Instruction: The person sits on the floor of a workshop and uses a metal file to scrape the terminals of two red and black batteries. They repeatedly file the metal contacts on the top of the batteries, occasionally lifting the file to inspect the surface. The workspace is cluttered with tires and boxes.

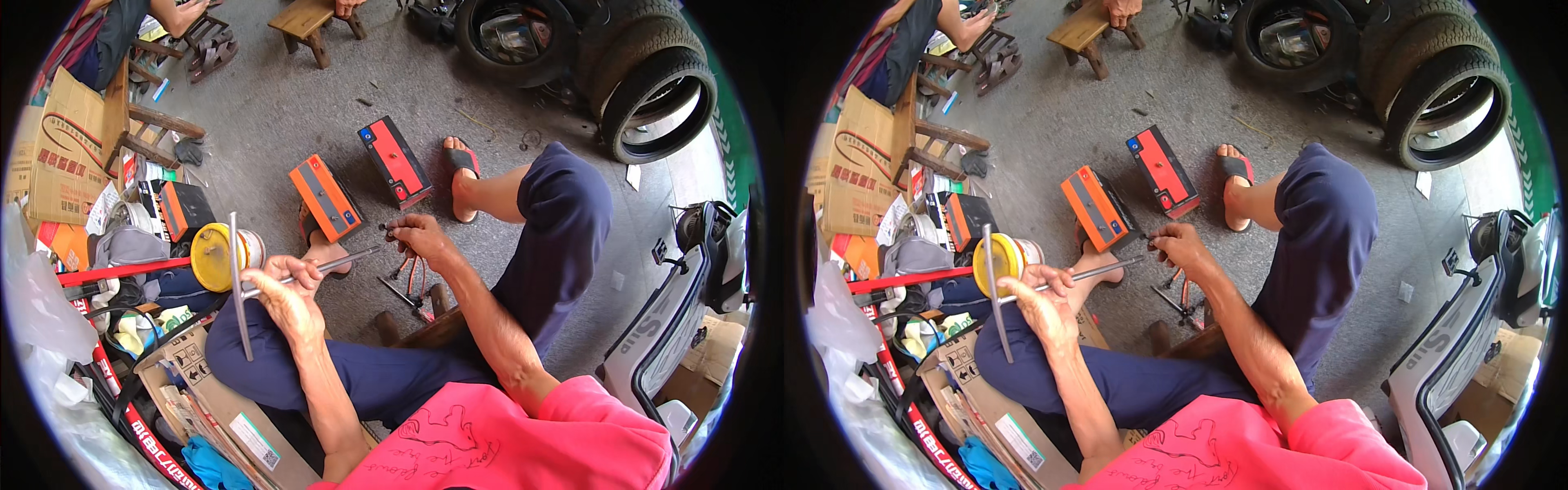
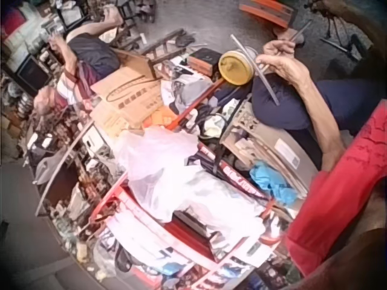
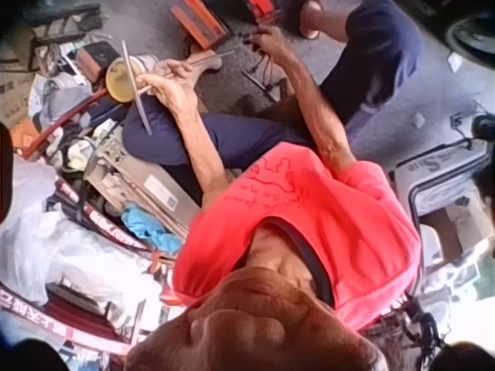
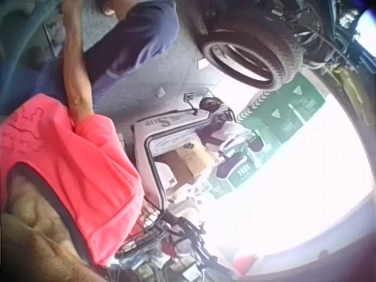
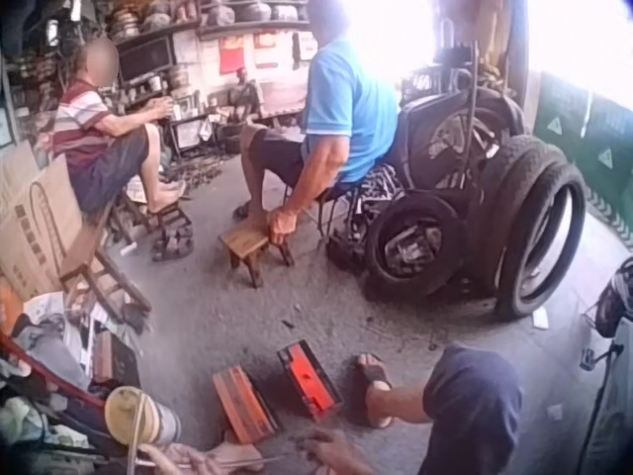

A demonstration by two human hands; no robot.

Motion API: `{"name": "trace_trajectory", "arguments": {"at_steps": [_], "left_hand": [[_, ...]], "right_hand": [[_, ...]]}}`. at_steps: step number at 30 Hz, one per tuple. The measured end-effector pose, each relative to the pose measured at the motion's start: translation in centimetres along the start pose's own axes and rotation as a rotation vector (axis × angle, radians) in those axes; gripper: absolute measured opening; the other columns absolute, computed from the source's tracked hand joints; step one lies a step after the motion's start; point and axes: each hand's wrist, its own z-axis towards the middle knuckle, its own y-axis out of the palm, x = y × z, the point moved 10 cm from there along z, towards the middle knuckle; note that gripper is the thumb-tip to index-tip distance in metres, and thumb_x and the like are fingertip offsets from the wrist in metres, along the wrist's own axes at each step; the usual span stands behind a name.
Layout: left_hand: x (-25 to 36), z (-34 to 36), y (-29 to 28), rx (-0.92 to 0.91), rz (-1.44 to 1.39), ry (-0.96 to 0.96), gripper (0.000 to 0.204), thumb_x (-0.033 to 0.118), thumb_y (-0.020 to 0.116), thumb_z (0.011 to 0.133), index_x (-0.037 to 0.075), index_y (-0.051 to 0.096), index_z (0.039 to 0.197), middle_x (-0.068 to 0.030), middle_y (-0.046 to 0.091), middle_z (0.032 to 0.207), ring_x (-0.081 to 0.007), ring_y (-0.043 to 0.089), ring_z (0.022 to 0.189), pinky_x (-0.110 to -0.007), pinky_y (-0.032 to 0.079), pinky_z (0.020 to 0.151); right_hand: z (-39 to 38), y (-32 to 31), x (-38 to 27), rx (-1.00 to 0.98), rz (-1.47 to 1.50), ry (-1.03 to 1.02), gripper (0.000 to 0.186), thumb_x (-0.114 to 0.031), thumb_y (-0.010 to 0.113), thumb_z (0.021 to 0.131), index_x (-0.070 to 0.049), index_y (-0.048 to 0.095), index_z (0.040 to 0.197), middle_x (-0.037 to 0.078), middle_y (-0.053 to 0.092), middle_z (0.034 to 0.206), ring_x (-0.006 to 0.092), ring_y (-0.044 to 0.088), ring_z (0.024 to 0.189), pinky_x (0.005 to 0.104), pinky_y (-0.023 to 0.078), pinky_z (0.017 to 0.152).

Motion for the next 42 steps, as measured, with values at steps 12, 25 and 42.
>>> {"name": "trace_trajectory", "arguments": {"at_steps": [12, 25, 42], "left_hand": [[-10.5, -2.0, 1.4, 0.126, -0.128, -0.396, 0.028, 0.022, 0.071, 0.089, 0.006, 0.056, 0.071, 0.0007, 0.048, 0.062, -0.0038, 0.036, 0.049, -0.021, 0.032, 0.046], [-13.5, -2.8, 0.9, 0.082, 0.023, -0.433, 0.018, 0.017, 0.075, 0.086, 0.002, 0.065, 0.083, 0.0006, 0.057, 0.069, -0.0049, 0.04, 0.05, -0.021, 0.03, 0.045], [-13.6, -3.1, 0.1, 0.078, 0.05, -0.392, 0.015, 0.022, 0.067, 0.093, 0.009, 0.065, 0.087, 0.0057, 0.054, 0.07, -0.0028, 0.047, 0.056, -0.02, 0.034, 0.046]], "right_hand": [[-2.4, 2.3, -4.1, -0.109, 0.211, -0.051, 0.025, -0.004, 0.055, 0.088, 0.003, 0.061, 0.111, 0.012, 0.069, 0.087, 0.0075, 0.051, 0.054, 0.0214, 0.039, 0.044], [-3.6, 5.3, -3.2, -0.139, -0.078, -0.09, 0.013, -0.007, 0.061, 0.089, 0.004, 0.059, 0.096, 0.011, 0.067, 0.081, 0.0115, 0.058, 0.057, 0.0243, 0.045, 0.046], [-6.1, 6.4, -6.4, 0.026, -0.464, -0.437, 0.021, -0.012, 0.064, 0.088, 0.006, 0.065, 0.1, 0.012, 0.07, 0.081, 0.0126, 0.065, 0.072, 0.0298, 0.054, 0.065]]}}
